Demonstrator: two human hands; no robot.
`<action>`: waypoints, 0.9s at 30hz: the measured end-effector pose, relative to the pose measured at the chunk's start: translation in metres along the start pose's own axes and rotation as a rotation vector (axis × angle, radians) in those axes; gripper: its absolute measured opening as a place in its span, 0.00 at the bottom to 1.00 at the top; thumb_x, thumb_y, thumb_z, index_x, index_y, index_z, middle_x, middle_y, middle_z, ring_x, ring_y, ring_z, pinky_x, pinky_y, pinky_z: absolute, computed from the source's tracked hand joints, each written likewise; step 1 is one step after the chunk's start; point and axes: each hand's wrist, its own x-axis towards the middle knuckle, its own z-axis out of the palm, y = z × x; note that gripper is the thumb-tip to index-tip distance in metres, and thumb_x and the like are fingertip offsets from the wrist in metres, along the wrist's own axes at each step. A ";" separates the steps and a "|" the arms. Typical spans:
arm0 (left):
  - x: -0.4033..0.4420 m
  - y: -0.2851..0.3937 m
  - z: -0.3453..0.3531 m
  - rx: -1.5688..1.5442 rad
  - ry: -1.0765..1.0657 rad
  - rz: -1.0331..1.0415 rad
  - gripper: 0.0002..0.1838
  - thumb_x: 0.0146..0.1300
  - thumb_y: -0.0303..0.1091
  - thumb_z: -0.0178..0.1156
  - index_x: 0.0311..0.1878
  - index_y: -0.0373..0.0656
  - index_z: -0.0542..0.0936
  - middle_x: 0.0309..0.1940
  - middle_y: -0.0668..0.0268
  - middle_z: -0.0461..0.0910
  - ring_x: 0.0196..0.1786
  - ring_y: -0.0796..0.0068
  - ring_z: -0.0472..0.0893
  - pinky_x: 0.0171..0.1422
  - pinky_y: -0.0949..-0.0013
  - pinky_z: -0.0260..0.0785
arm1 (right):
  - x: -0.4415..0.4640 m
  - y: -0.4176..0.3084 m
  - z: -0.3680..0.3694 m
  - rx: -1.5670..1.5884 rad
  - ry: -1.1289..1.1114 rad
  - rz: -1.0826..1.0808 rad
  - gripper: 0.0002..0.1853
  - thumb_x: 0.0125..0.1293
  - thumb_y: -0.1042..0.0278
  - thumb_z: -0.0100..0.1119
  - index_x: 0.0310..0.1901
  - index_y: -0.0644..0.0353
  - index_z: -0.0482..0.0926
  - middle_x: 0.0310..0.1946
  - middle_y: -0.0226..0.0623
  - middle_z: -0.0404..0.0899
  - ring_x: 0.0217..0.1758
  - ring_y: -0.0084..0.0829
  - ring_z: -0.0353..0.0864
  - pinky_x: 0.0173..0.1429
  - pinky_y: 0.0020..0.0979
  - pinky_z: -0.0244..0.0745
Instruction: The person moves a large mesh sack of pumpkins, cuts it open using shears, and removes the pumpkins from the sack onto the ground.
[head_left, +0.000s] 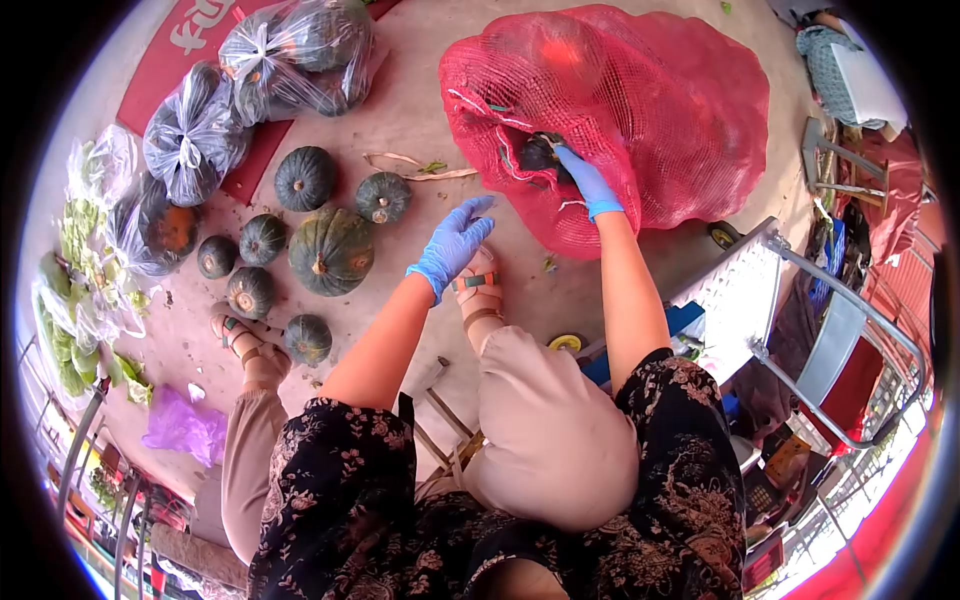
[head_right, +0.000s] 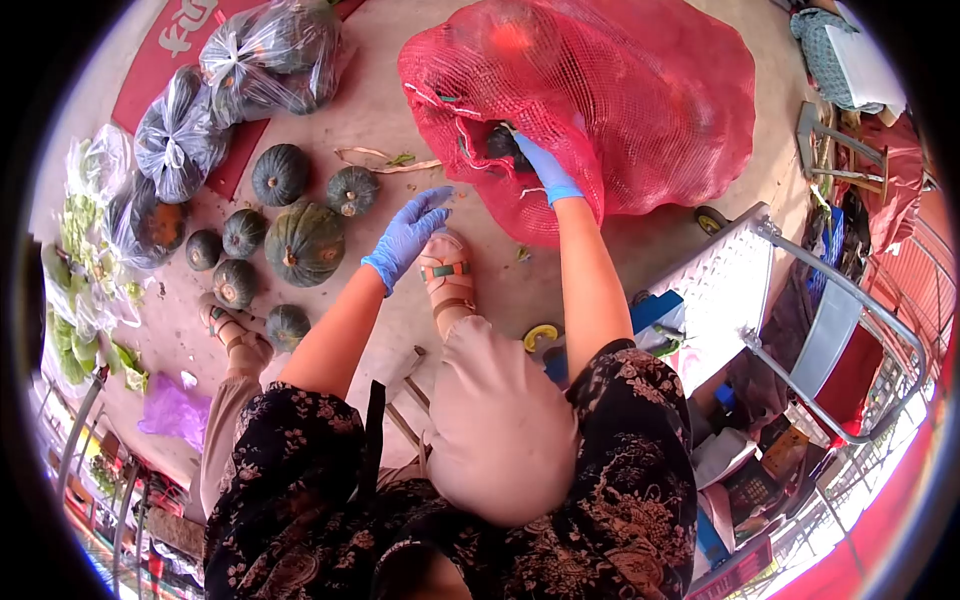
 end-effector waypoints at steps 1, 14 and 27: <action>-0.001 0.001 -0.002 -0.056 0.027 -0.026 0.23 0.62 0.33 0.52 0.60 0.41 0.64 0.56 0.62 0.67 0.56 0.70 0.69 0.60 0.67 0.61 | -0.001 0.002 -0.001 0.066 -0.075 0.047 0.26 0.49 0.61 0.66 0.49 0.65 0.72 0.45 0.38 0.76 0.47 0.33 0.75 0.54 0.32 0.68; -0.033 0.008 -0.024 -0.501 0.195 0.005 0.29 0.50 0.38 0.66 0.53 0.37 0.68 0.46 0.64 0.74 0.49 0.75 0.72 0.57 0.71 0.64 | -0.078 -0.028 0.055 -0.057 -0.554 -0.046 0.29 0.65 0.46 0.42 0.49 0.69 0.72 0.46 0.40 0.75 0.52 0.29 0.71 0.56 0.29 0.63; -0.168 -0.020 -0.211 -0.577 0.976 0.356 0.26 0.60 0.42 0.54 0.59 0.41 0.64 0.55 0.62 0.69 0.56 0.68 0.70 0.60 0.65 0.64 | -0.032 -0.045 0.047 -0.451 0.077 0.141 0.30 0.46 0.51 0.65 0.46 0.66 0.75 0.44 0.47 0.77 0.48 0.43 0.76 0.52 0.36 0.68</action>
